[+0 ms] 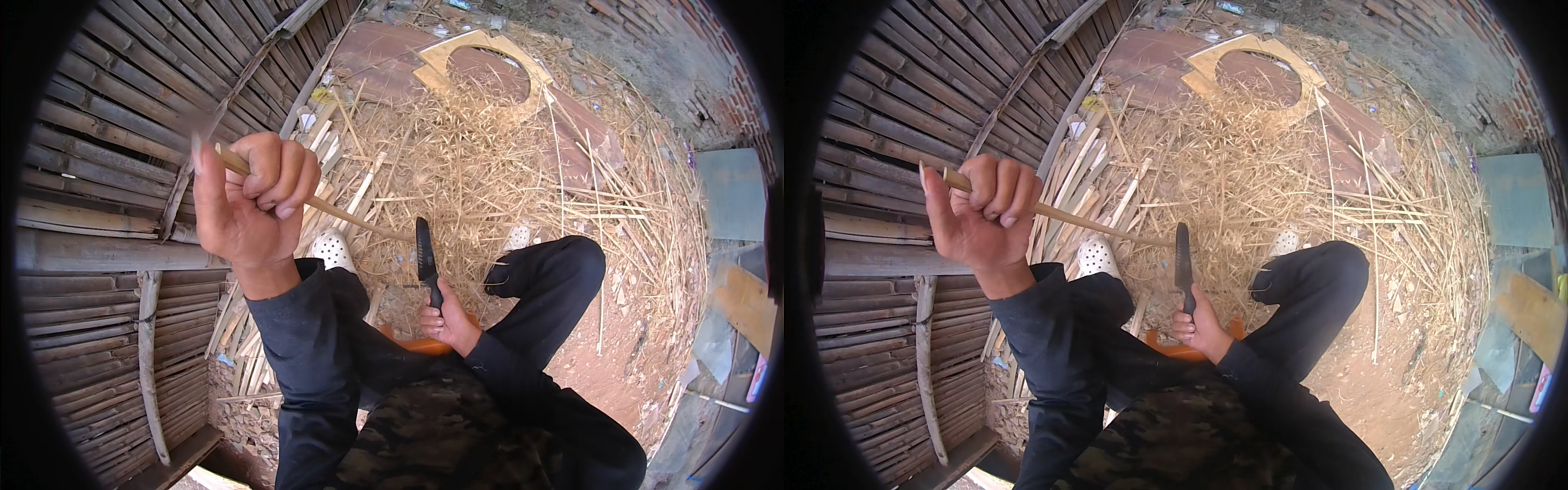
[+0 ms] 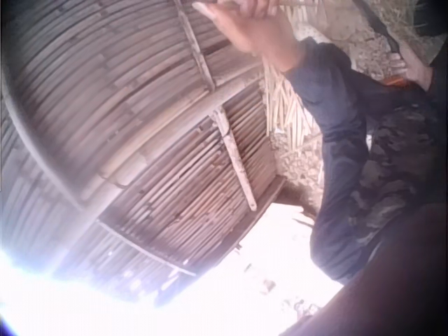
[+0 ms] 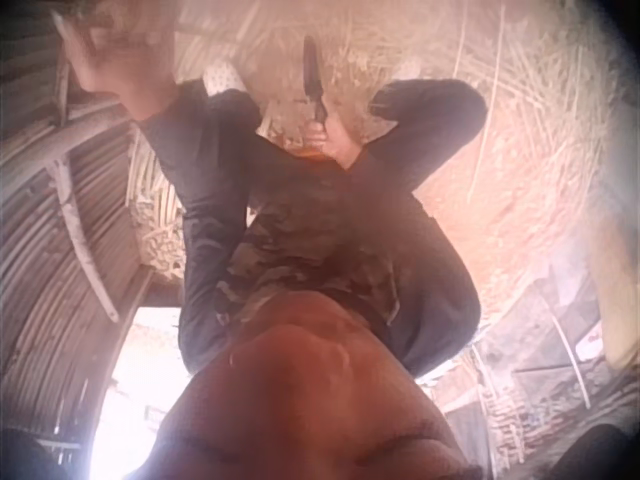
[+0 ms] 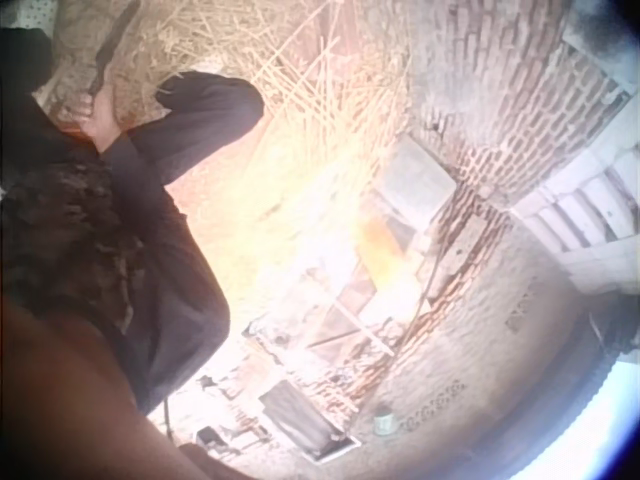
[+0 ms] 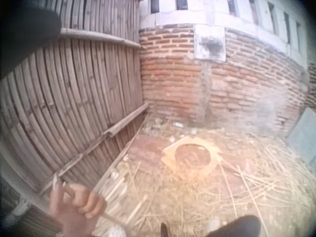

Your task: The person sits cross-legged and uses a knife to shave a long bamboo stick, removing thin strips of material. The person holds the stick with one hand and scrapes it with the knife in the other, creating a pile of shavings on the ground.

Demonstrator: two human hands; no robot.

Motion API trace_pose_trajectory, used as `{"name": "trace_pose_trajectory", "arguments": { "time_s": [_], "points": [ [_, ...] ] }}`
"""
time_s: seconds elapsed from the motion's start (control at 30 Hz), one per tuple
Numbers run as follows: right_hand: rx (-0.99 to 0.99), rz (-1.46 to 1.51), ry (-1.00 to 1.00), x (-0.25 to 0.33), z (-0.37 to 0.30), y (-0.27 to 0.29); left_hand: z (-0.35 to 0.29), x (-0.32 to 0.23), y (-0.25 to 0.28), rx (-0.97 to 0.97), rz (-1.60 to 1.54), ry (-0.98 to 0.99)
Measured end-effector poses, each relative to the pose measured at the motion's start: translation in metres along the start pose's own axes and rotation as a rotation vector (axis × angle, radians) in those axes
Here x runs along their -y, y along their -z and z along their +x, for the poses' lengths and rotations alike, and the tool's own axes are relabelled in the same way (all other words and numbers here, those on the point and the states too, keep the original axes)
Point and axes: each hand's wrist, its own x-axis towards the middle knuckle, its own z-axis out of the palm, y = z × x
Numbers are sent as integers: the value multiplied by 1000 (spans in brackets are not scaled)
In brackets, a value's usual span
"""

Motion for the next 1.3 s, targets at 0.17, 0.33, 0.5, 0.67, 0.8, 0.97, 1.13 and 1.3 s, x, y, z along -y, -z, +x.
{"name": "trace_pose_trajectory", "arguments": {
  "time_s": [0.17,0.33,0.5,0.67,0.8,0.97,1.13,1.3],
  "points": [
    [-158,-430,206,-27,-61,-24,-6,29,16,-220,2,-145],
    [-32,-849,812,-25,-56,-34,-6,38,13,-259,10,-240],
    [-135,-1199,956,-10,-29,-63,-5,42,14,-324,17,-275],
    [-52,-1136,1199,-23,-51,-88,-4,43,14,-337,11,-274],
    [-251,-1452,1067,-23,13,-13,0,43,14,-292,39,-196],
    [-357,-1327,973,2,-10,-1,-14,51,19,-303,-5,-192],
    [-160,-1062,1068,9,-37,-42,-7,47,5,-160,20,-120],
    [-246,-924,964,5,-28,-3,2,-9,-41,20,115,-261]
  ]
}}
